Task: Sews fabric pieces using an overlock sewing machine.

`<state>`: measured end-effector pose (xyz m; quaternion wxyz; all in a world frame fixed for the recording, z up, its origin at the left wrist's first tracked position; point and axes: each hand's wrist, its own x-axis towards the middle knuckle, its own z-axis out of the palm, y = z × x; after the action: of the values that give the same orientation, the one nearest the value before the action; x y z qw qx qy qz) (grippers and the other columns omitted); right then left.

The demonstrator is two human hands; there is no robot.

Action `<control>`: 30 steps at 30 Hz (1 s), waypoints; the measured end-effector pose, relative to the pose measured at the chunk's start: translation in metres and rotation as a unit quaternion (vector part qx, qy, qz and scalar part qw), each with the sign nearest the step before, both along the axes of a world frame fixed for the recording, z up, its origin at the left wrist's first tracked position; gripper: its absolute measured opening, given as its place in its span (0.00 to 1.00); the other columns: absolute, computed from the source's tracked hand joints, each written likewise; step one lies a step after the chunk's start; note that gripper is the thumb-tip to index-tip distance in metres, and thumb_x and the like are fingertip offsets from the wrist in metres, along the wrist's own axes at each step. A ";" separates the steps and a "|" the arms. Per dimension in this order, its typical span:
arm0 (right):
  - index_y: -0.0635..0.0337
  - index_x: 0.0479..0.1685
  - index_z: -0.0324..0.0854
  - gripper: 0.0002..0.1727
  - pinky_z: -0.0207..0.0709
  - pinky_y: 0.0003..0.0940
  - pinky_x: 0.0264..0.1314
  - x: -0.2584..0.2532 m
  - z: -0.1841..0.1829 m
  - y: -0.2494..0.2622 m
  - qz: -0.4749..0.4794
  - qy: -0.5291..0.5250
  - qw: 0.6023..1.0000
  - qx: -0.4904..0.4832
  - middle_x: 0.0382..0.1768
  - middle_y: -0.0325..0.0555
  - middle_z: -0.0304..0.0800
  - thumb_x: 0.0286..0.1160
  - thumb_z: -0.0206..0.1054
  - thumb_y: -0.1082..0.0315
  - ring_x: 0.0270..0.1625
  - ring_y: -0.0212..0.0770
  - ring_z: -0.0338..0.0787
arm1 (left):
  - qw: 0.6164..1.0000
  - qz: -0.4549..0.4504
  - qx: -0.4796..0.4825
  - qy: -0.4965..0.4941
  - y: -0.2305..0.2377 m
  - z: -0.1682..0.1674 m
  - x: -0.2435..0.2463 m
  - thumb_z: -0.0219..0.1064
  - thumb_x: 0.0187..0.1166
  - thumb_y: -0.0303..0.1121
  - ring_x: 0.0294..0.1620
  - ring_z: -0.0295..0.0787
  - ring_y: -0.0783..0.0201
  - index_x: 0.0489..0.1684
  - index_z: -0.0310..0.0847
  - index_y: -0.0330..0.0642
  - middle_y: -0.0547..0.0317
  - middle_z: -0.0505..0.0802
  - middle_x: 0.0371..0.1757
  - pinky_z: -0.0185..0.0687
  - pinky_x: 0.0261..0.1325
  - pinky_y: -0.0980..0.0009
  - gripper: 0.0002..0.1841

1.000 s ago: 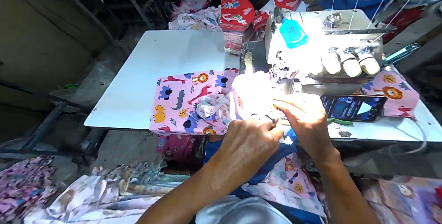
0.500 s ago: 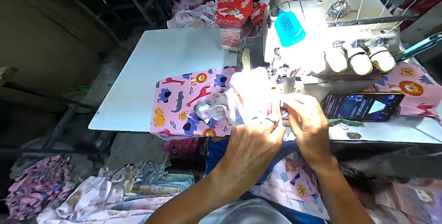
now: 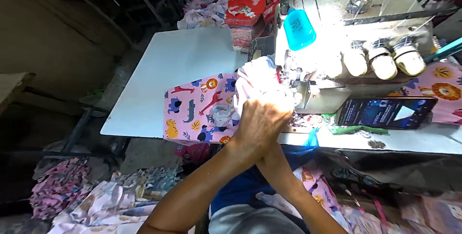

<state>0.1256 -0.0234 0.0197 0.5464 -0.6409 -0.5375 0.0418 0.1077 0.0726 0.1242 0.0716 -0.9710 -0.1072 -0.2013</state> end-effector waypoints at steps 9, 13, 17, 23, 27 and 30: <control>0.69 0.60 0.87 0.15 0.91 0.24 0.51 0.037 -0.004 -0.028 -0.038 0.112 0.992 -0.034 0.50 0.49 0.95 0.86 0.60 0.69 0.45 0.30 0.96 | 0.996 0.001 -0.085 0.009 0.028 0.024 -0.003 0.66 0.81 0.38 0.28 0.88 0.51 0.34 0.92 0.45 0.53 0.89 0.26 0.75 0.27 0.54 0.11; 0.73 0.68 0.80 0.19 0.93 0.28 0.45 0.032 0.023 -0.006 0.047 0.175 0.983 -0.024 0.51 0.51 0.94 0.88 0.59 0.68 0.41 0.32 0.96 | 0.996 -0.011 -0.074 0.050 0.041 0.051 -0.005 0.66 0.80 0.40 0.34 0.89 0.50 0.33 0.91 0.44 0.52 0.90 0.30 0.75 0.32 0.53 0.12; 0.71 0.49 0.85 0.11 0.85 0.32 0.54 0.004 0.045 0.025 0.076 0.136 0.987 0.025 0.42 0.52 0.91 0.71 0.69 0.74 0.47 0.37 0.92 | 0.999 -0.015 -0.036 0.034 0.013 0.056 -0.013 0.68 0.78 0.37 0.24 0.82 0.52 0.28 0.89 0.45 0.55 0.82 0.22 0.67 0.24 0.56 0.10; 0.76 0.47 0.87 0.13 0.81 0.29 0.60 -0.015 0.040 -0.003 0.147 0.165 0.974 -0.056 0.43 0.58 0.93 0.66 0.72 0.74 0.51 0.39 0.92 | 1.000 -0.011 0.001 0.011 -0.008 0.008 -0.022 0.68 0.76 0.37 0.15 0.74 0.58 0.31 0.91 0.47 0.59 0.77 0.15 0.59 0.19 0.63 0.09; 0.75 0.47 0.89 0.13 0.82 0.39 0.63 -0.016 0.025 -0.014 0.143 0.074 0.983 -0.086 0.46 0.62 0.94 0.70 0.70 0.72 0.55 0.50 0.93 | 1.000 -0.001 0.010 0.004 -0.017 -0.001 -0.020 0.68 0.76 0.36 0.13 0.72 0.60 0.32 0.91 0.46 0.60 0.77 0.16 0.54 0.16 0.67 0.07; 0.71 0.44 0.90 0.11 0.83 0.39 0.61 -0.015 0.016 -0.012 0.154 0.044 0.985 -0.071 0.44 0.59 0.95 0.72 0.68 0.72 0.53 0.49 0.94 | 1.000 -0.008 0.005 0.008 -0.011 0.000 -0.016 0.68 0.77 0.35 0.16 0.74 0.59 0.31 0.91 0.45 0.59 0.78 0.18 0.57 0.18 0.65 0.08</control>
<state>0.1105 -0.0350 0.0354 0.5093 -0.5854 -0.6011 0.1915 0.0916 0.0612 0.1243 0.0760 -0.9731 -0.0983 -0.1942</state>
